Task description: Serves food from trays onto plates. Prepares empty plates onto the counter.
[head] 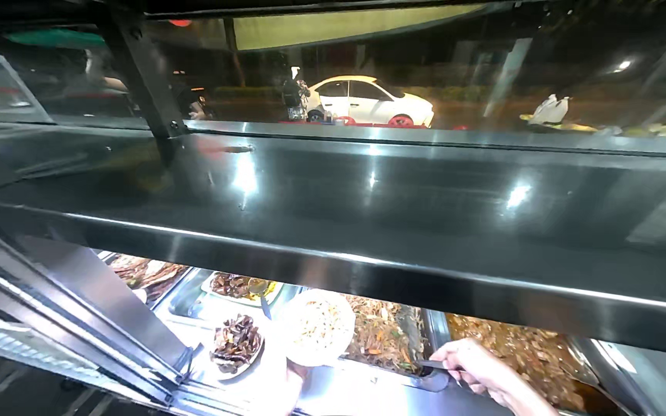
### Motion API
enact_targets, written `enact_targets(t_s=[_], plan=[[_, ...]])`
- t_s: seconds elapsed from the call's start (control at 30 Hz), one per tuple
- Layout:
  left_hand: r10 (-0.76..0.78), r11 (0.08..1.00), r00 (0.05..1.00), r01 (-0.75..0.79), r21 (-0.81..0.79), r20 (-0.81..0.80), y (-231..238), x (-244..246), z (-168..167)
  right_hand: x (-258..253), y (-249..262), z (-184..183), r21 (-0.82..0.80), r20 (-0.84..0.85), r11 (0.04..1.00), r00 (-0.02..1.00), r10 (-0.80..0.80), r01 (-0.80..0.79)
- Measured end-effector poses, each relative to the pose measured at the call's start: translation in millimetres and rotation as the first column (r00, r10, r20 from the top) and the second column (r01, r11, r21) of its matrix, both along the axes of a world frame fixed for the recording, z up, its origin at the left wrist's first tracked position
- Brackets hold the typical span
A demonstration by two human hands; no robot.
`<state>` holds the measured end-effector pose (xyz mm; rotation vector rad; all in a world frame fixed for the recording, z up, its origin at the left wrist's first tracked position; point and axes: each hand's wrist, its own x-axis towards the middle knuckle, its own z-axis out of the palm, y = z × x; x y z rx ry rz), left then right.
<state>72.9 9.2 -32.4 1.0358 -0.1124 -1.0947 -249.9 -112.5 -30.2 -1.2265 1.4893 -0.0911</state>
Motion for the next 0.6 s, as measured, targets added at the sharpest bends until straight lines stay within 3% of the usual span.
enact_targets(t_s=[0.2,0.33,0.4,0.6], plan=[[0.003,0.994,0.997,-0.012,-0.105,-0.081,-5.3,1.2,-21.1,-18.9,-0.2,-3.0,-0.09,0.128,0.993,0.989,-0.069,0.081],[-0.024,0.994,0.995,0.013,-0.113,-0.095,-3.7,-5.2,-16.4,-4.1,-2.0,-17.3,-0.058,0.201,0.99,0.973,-0.115,0.129],[-0.03,0.984,0.998,0.018,-0.177,-0.063,-3.2,-1.4,-36.7,-11.2,-6.6,-20.7,-0.036,0.261,0.99,0.957,-0.125,0.139],[0.054,0.995,0.998,-0.058,-0.081,-0.041,-2.8,-15.1,-24.4,-22.2,-16.3,16.9,-0.058,0.229,0.988,0.965,-0.125,0.142]])
